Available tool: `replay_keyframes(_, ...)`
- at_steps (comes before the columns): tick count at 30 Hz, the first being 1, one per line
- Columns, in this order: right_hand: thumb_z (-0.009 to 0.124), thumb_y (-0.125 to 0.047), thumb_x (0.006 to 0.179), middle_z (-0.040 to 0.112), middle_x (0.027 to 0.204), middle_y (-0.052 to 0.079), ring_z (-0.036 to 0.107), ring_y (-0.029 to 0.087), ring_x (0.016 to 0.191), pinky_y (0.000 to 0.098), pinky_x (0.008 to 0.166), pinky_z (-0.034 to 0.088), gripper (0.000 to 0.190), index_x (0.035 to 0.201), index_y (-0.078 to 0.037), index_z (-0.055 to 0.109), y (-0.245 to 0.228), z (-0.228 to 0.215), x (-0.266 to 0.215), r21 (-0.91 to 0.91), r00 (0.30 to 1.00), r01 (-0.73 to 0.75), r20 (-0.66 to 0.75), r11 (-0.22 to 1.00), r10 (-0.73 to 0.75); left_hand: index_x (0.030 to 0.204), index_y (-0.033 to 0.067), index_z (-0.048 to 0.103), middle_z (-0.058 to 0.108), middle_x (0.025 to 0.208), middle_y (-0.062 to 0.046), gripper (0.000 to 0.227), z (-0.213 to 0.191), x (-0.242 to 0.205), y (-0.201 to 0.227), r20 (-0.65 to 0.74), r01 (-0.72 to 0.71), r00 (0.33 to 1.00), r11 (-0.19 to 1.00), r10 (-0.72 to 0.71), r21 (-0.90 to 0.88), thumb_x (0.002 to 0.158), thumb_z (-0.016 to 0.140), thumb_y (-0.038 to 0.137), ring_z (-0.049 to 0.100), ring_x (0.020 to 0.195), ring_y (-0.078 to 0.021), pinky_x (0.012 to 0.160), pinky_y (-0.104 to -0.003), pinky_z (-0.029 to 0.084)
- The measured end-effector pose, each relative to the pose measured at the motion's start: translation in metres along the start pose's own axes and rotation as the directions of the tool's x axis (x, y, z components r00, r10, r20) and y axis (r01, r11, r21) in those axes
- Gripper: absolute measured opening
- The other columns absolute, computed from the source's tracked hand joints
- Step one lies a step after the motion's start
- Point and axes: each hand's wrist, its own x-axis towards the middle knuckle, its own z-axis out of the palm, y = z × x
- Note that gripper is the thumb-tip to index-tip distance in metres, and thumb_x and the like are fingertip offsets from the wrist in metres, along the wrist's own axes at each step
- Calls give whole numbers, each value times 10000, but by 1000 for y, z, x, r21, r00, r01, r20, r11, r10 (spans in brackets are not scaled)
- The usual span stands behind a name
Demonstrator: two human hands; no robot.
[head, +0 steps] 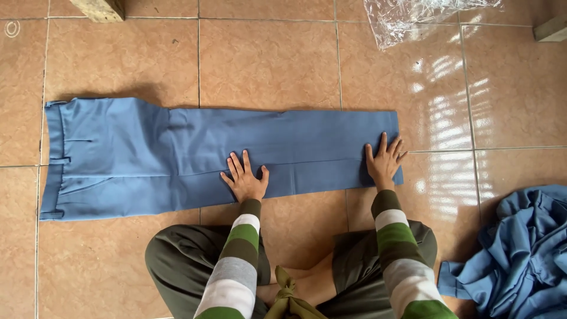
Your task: Folding a pair of blue pants into a neat square while sitting on the floor.
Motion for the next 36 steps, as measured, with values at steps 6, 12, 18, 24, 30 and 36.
replay_keyframes(6, 522, -521, 1003, 293, 1650, 201, 192, 330, 1554, 645, 1187, 115, 599, 1518, -216, 492, -153, 45, -51, -11, 842, 512, -189, 859, -505, 1527, 245, 501, 446, 1583, -142, 803, -1, 1, 0, -40, -22, 999, 999, 23, 27, 795, 534, 575, 391, 1476, -305, 1154, -637, 214)
replay_keyframes(12, 378, -473, 1045, 344, 1643, 78, 275, 239, 1536, 604, 1230, 78, 530, 1557, -339, 407, -257, 88, -98, 6, 547, 828, -228, 561, -805, 1542, 264, 464, 416, 1600, -110, 799, 3, -3, -3, -10, -29, 1000, 996, 30, 89, 795, 547, 536, 361, 1492, -274, 1171, -616, 194)
replay_keyframes(18, 438, -600, 1009, 383, 1623, 76, 382, 244, 1480, 588, 1203, 227, 620, 1570, -340, 392, -210, 68, -43, -29, 681, 723, -137, 690, -720, 1511, 256, 521, 472, 1566, -126, 762, -3, 1, 1, -67, -21, 997, 999, 24, 43, 809, 547, 551, 428, 1453, -289, 1147, -607, 232)
replay_keyframes(24, 390, -563, 1063, 280, 1678, 127, 237, 305, 1550, 693, 1186, 71, 558, 1589, -379, 367, -94, 12, 29, 5, 951, 306, 51, 952, -306, 1497, 247, 543, 490, 1553, -138, 756, -9, 3, 2, -87, -32, 996, 999, 35, 44, 807, 552, 555, 445, 1442, -302, 1135, -612, 252)
replay_keyframes(30, 310, -523, 1094, 198, 1686, 161, 169, 374, 1545, 702, 1185, 160, 586, 1633, -295, 268, -7, -17, 36, 73, 983, -160, 98, 984, 153, 1502, 239, 539, 486, 1556, -148, 757, -6, 3, 2, -88, -26, 996, 1000, 27, 8, 810, 556, 546, 440, 1446, -310, 1134, -624, 243)
replay_keyframes(36, 627, -666, 815, 620, 1112, 221, 624, 409, 1035, 517, 724, 548, 724, 1232, -77, 570, 99, 55, 57, 75, 925, -373, 100, 925, 365, 1499, 240, 540, 483, 1558, -146, 754, -5, 2, 1, -91, -24, 996, 1000, 25, 13, 812, 554, 553, 431, 1453, -304, 1143, -624, 224)
